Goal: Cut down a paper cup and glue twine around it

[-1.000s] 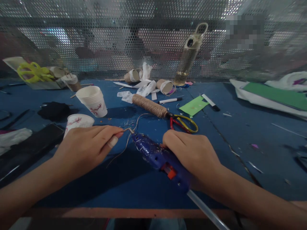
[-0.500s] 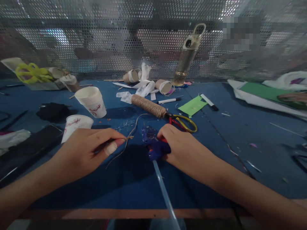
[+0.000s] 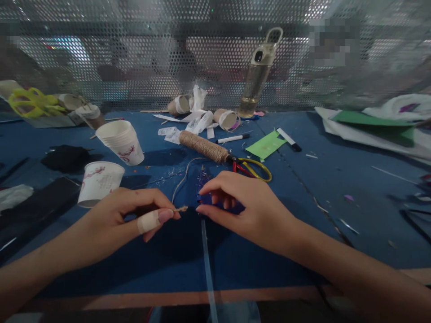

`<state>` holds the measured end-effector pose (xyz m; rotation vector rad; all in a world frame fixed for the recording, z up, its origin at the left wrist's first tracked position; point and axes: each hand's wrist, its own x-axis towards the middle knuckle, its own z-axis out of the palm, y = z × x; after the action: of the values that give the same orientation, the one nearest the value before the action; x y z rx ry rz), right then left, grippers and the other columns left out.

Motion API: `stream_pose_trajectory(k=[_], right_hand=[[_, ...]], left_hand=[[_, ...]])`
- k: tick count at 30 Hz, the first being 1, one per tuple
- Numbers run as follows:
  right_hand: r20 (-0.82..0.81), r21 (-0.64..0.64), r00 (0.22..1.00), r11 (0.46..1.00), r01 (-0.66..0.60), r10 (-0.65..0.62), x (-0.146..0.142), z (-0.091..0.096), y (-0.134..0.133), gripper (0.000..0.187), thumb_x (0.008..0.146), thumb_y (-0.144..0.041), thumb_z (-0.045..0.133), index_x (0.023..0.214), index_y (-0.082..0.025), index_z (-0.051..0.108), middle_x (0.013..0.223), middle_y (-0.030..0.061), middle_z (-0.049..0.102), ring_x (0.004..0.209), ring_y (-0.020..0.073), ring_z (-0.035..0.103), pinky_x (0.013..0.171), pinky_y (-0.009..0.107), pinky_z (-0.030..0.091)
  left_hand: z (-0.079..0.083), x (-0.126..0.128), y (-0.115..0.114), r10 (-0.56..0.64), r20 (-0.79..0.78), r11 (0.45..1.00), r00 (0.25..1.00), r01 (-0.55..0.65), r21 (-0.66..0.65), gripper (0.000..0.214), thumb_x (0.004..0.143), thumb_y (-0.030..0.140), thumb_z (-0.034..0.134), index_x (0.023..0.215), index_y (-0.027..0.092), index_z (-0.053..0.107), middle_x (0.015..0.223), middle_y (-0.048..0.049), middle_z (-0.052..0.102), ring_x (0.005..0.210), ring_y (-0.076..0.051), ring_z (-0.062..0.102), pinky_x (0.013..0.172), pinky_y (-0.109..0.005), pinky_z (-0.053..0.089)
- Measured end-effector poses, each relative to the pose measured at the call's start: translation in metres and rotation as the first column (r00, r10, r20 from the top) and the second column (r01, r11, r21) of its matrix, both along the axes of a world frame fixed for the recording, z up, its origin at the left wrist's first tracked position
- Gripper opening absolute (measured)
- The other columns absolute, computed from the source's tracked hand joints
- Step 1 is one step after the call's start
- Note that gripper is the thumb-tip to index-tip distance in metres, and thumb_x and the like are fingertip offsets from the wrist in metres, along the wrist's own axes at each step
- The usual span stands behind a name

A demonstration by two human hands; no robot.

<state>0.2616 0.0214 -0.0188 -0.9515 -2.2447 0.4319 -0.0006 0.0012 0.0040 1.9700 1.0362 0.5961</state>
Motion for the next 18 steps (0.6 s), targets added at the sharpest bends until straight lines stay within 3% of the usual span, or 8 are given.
stream_pose_trajectory(k=[6,13,18], right_hand=[[-0.052,0.059,0.995,0.995,-0.084,0.087,-0.003,-0.003,-0.007,0.02,0.091,-0.038,0.079,0.103,-0.022,0.072,0.081,-0.0015,0.07,0.065,0.0106,0.066,0.056,0.02,0.05],[-0.007,0.06,0.999,0.997,-0.053,0.054,-0.005,-0.001,-0.012,0.019,0.097,-0.043,0.071,0.095,-0.025,0.072,0.079,-0.0008,0.071,0.059,0.01,0.064,0.054,0.022,0.048],[-0.013,0.068,0.998,0.996,-0.053,0.054,-0.007,-0.002,-0.015,0.011,0.098,-0.035,0.069,0.095,-0.024,0.072,0.076,-0.0023,0.07,0.057,0.0086,0.062,0.053,0.021,0.046]], left_hand=[[-0.006,0.009,-0.006,-0.044,0.002,0.999,0.999,0.044,0.001,0.022,0.102,0.029,0.06,0.089,0.023,0.076,0.057,0.008,0.062,0.053,-0.008,0.056,0.053,-0.017,0.04],[-0.007,0.01,-0.005,-0.05,-0.013,0.998,0.999,0.051,0.043,0.023,0.102,0.028,0.059,0.087,0.023,0.075,0.057,0.0072,0.064,0.053,-0.009,0.058,0.052,-0.018,0.041],[-0.009,0.009,-0.006,-0.055,-0.025,0.992,0.998,0.057,0.111,0.02,0.103,0.026,0.059,0.09,0.024,0.074,0.058,0.0088,0.063,0.053,-0.008,0.058,0.053,-0.018,0.041]])
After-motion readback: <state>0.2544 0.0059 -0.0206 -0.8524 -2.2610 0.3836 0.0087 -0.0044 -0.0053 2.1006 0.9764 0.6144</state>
